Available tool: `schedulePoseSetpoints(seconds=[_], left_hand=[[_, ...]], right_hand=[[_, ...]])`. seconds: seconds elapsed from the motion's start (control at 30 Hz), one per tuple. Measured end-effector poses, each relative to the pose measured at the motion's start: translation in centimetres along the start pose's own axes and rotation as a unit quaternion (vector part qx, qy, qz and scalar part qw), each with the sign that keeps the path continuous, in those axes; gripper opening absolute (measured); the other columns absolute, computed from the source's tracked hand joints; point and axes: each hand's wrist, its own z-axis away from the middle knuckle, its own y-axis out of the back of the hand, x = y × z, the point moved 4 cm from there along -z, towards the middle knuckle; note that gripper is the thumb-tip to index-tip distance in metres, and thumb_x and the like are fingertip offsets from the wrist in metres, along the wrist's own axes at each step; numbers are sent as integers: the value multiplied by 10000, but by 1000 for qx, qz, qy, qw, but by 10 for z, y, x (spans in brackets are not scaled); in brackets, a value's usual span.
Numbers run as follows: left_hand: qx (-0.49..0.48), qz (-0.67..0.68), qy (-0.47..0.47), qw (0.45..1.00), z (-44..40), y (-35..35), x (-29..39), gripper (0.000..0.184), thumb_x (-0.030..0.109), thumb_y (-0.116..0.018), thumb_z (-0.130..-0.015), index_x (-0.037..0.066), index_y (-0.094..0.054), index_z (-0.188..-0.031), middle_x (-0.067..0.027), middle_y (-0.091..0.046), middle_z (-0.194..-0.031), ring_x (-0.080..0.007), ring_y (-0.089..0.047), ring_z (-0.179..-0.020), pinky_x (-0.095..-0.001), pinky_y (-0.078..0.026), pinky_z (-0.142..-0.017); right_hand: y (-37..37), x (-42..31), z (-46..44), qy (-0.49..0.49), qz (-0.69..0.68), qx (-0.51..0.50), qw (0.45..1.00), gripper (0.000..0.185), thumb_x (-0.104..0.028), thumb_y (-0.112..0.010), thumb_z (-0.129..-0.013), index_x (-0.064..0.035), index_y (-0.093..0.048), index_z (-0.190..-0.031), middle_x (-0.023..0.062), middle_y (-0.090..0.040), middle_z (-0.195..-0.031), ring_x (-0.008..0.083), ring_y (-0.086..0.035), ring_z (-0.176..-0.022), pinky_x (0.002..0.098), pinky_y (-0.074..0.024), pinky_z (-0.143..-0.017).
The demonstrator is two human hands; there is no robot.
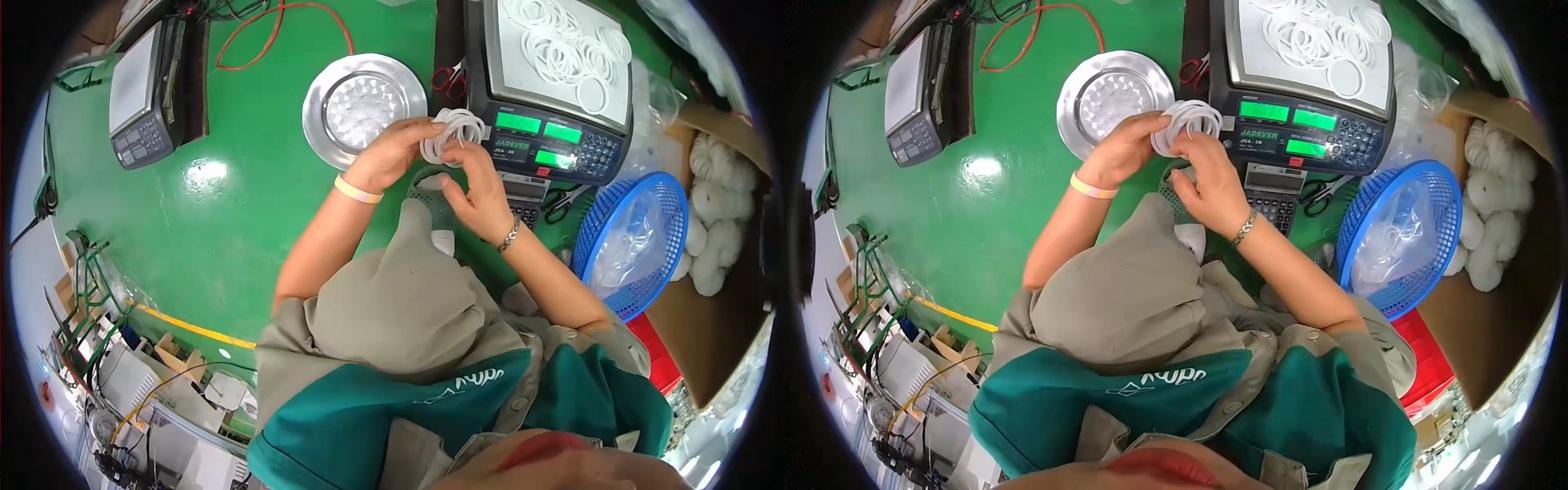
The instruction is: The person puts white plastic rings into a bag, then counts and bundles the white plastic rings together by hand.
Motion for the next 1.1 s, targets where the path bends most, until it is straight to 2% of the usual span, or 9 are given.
schedulePoseSetpoints(seconds=[0.2,0.43,0.5,0.6,0.7,0.83,0.9,1.03,1.1], left_hand=[[-60,-57,0,997,2,-16,2,305,140,-551,-814,-31,-509,-1063,-89,-563,-1014,-173,-521,-963,-308,-387,-867],[-43,-232,-58,970,4,-34,3,200,91,-619,-771,-24,-608,-934,-48,-618,-872,-96,-550,-823,-243,-436,-761],[-28,-297,-102,949,4,-36,4,196,126,-628,-765,-16,-615,-899,-31,-615,-795,-67,-529,-730,-212,-420,-652],[-13,-311,-140,940,5,-44,6,203,182,-624,-774,-9,-626,-846,-13,-599,-730,-51,-499,-684,-217,-405,-601],[-11,-373,-91,923,5,-39,5,223,213,-625,-780,-4,-625,-828,6,-561,-654,-33,-450,-613,-229,-387,-530],[8,-315,-157,936,8,-53,8,195,165,-660,-747,-7,-621,-831,1,-589,-710,-50,-494,-652,-208,-407,-572],[-11,-310,-85,947,7,-46,3,189,155,-655,-752,-6,-615,-843,-6,-593,-743,-57,-511,-689,-209,-419,-606],[-6,-283,-112,953,9,-54,4,185,137,-638,-767,-12,-619,-874,-8,-600,-763,-52,-504,-691,-212,-422,-616],[-32,-345,-81,935,8,-52,-1,193,130,-637,-766,-16,-611,-890,-16,-603,-770,-52,-509,-694,-212,-421,-607]], right_hand=[[17,-3,3,-86,-144,48,985,426,-30,-562,-730,9,-422,-1131,146,-487,-1027,255,-522,-928,321,-430,-817],[32,7,4,-211,-125,44,969,338,-8,-464,-810,-13,-449,-1147,130,-534,-1040,198,-560,-850,274,-456,-745],[32,6,3,-200,-159,68,964,357,-1,-458,-811,-21,-441,-1167,134,-541,-1030,191,-565,-836,270,-451,-739],[35,6,4,-189,-161,74,966,377,-2,-471,-807,-41,-442,-1180,136,-556,-1010,171,-578,-772,267,-460,-713],[36,7,6,-201,-176,64,961,371,1,-488,-798,-36,-460,-1166,125,-561,-1040,167,-580,-780,266,-465,-707],[37,5,7,-186,-198,81,959,380,34,-484,-786,-40,-474,-1158,88,-553,-1064,138,-563,-856,246,-462,-739],[36,9,9,-196,-217,89,952,378,38,-484,-786,-35,-474,-1156,80,-550,-1058,130,-560,-855,242,-463,-736],[39,20,10,-224,-320,120,913,389,39,-495,-793,-25,-443,-1173,77,-545,-1003,111,-555,-842,241,-479,-723],[40,20,11,-225,-310,110,917,404,43,-496,-794,-30,-429,-1186,80,-539,-990,107,-563,-820,238,-484,-722]])
